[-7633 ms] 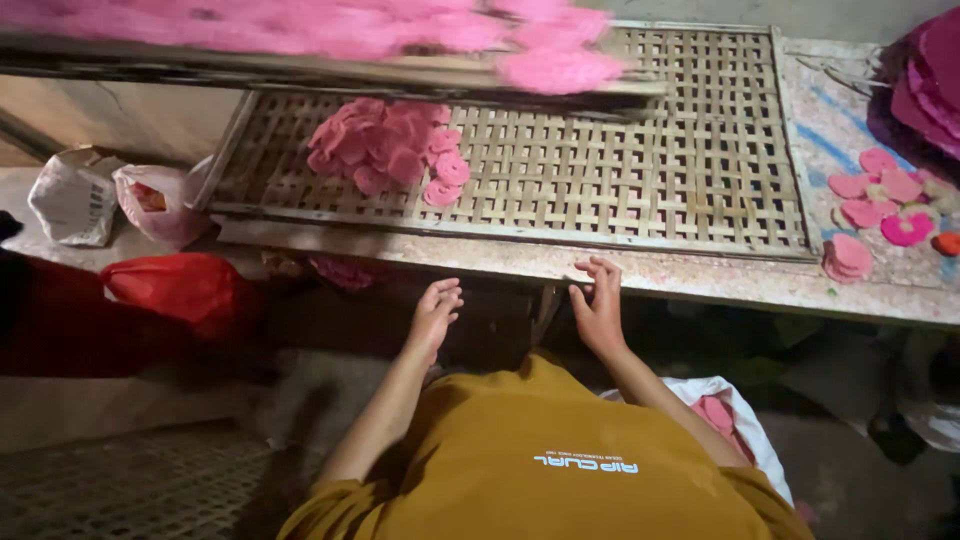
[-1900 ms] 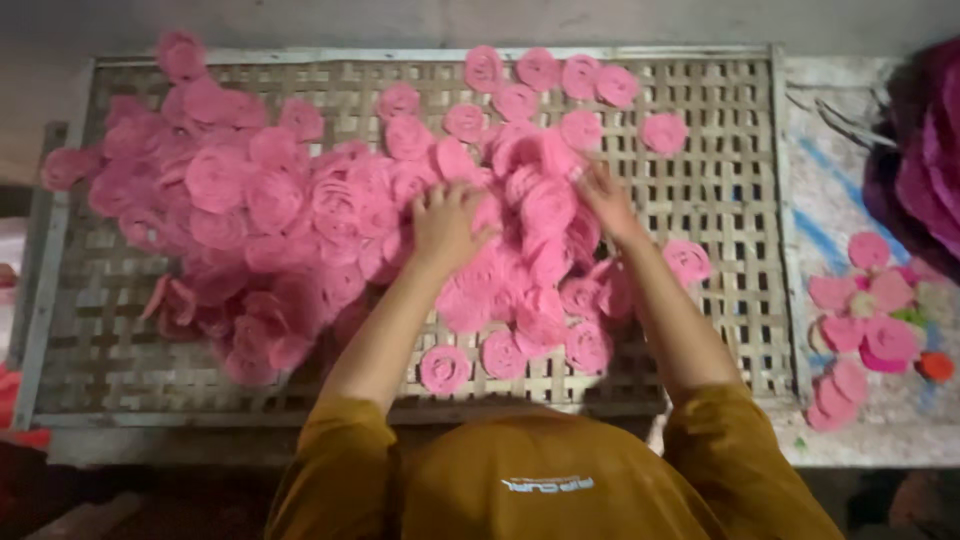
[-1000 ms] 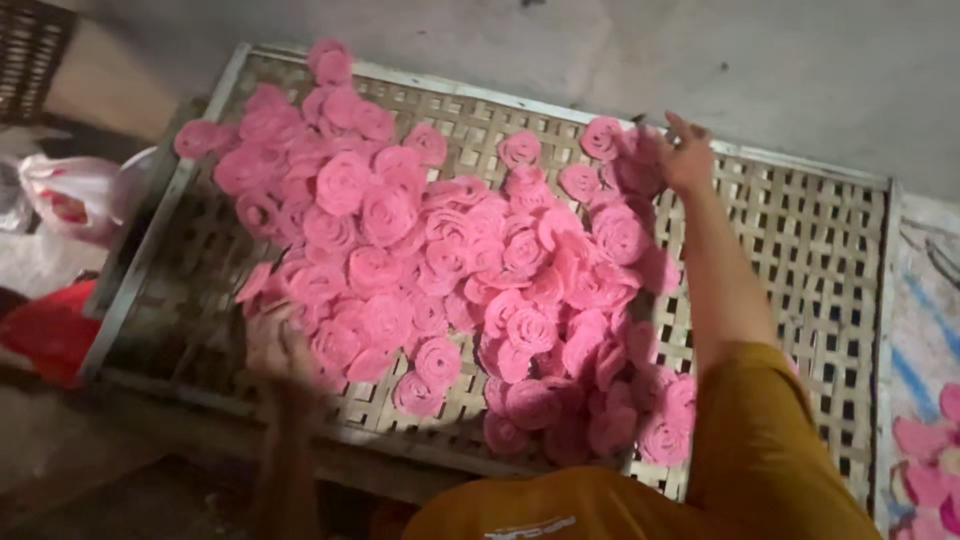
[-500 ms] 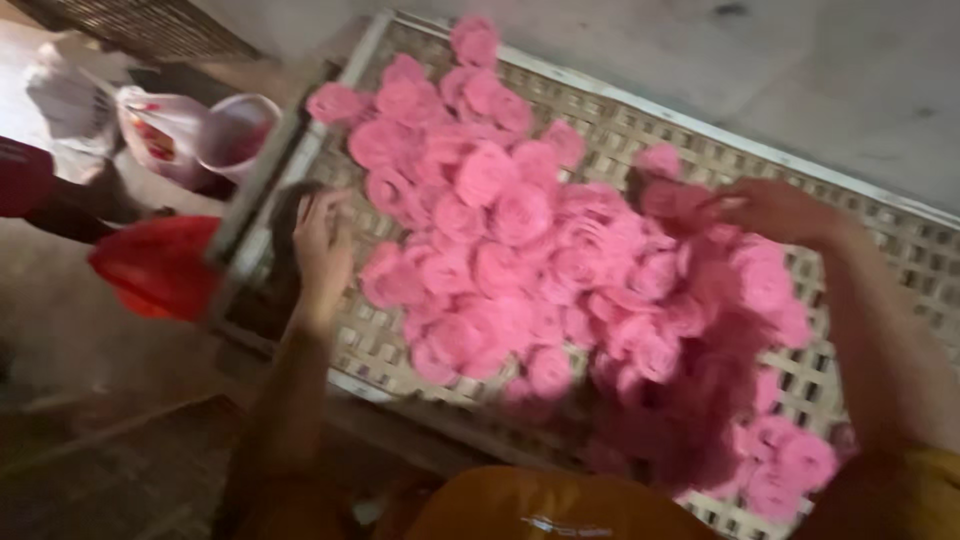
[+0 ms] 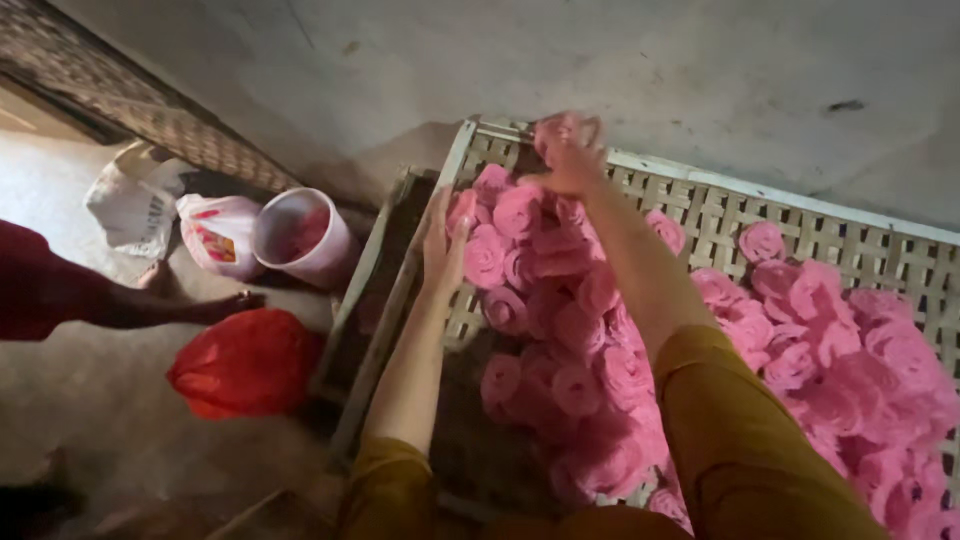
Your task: The person arranges pink foam roses on a woven tray, spreading them out and then gathering them into a white plastic bag. The person handles the roses by hand throughout the process.
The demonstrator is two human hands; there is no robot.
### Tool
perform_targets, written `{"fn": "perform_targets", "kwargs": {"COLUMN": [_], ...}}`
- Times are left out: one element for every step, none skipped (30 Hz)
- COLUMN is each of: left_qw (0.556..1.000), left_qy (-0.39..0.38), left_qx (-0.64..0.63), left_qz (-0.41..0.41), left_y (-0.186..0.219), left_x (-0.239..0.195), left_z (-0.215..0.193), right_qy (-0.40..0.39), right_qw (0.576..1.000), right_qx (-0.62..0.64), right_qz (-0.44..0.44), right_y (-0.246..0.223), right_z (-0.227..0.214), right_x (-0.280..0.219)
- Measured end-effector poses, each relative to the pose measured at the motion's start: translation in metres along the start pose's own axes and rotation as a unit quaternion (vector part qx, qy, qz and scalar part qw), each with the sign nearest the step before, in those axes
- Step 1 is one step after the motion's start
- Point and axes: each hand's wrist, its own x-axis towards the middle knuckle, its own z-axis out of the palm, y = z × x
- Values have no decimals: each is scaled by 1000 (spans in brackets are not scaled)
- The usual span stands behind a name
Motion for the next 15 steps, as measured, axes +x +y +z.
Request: {"fn": "perform_targets", "kwargs": {"left_qw": [999,996,991,982,969,968,967,965,969,970,970,968,962,952,948], "left_qy": [-29,-59,-77,-95,-115,-128,-139,-150,-173,-196,-217,-243,-268,-293,-312], "left_qx": [30,61,112,162,211,209,207,204,172,140,109,53,2,-49,-58], "left_qz": [-12,-24,0,25,51,54,60,66,43,19,-4,-30,-52,-75,-15], "left_y": [-1,-1,1,5,14,25,39,55,73,93,113,133,152,167,177], "left_x": [-2,-1,-2,-3,-8,-17,-22,-28,-34,-42,-48,-57,-61,-65,-76], "left_z": [0,2,8,19,28,34,41,48,53,58,62,68,73,78,86], "right_qy": [-48,-95,-114,-133,-152,-184,-213,-241,-240,-239,-236,-296,-349,-365,-386], "right_qw": [999,994,993,991,988,981,973,964,960,955,949,937,921,915,905], "right_qx": [2,4,11,18,27,54,80,107,129,151,173,173,174,174,178], "right_qz": [24,48,27,6,-14,-19,-25,-32,-59,-87,-117,-59,-4,11,31], "right_y": [-9,-16,-21,-26,-31,-37,-40,-41,-43,-42,-41,-39,-37,-33,-33], "right_z": [6,6,1,-6,-16,-29,-44,-61,-78,-98,-117,-139,-159,-179,-197], "right_x": [-7,-10,-17,-26,-37,-51,-64,-76,-89,-103,-114,-132,-143,-152,-176]}}
